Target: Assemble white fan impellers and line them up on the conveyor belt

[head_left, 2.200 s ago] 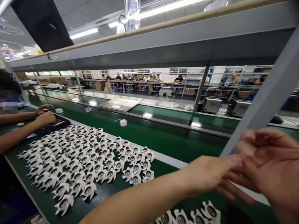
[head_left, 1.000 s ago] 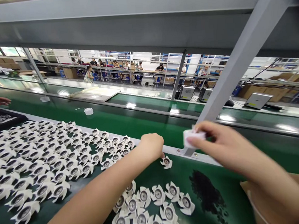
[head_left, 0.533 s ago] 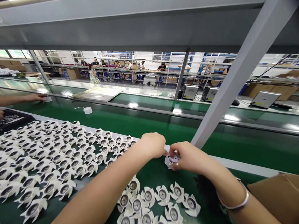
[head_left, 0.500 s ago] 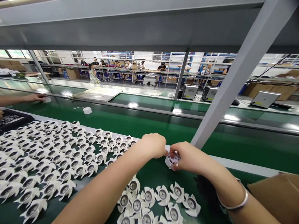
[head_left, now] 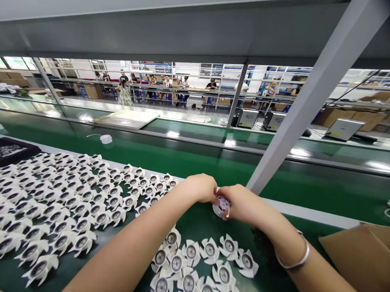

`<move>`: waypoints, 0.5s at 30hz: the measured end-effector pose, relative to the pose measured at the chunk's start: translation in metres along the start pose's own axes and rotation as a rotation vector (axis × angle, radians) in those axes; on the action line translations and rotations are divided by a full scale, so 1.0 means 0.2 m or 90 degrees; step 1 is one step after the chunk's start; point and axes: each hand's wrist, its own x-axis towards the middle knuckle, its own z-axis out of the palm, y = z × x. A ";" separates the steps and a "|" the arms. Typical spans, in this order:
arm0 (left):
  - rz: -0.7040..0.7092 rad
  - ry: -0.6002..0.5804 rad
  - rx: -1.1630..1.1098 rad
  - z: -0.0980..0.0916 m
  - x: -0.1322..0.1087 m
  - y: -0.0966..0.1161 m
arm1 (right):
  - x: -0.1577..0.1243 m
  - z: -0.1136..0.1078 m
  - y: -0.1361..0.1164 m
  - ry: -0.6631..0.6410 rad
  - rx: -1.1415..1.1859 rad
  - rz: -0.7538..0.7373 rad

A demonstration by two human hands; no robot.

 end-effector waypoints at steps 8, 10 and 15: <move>-0.034 -0.006 -0.016 0.03 0.04 -0.04 | 0.00 0.00 0.02 -0.003 -0.011 -0.047; -0.047 0.004 -0.007 0.03 0.03 -0.03 | 0.00 0.00 0.02 0.011 -0.014 -0.050; -0.127 0.081 0.057 0.01 -0.06 0.05 | 0.01 0.00 0.07 0.048 0.000 -0.079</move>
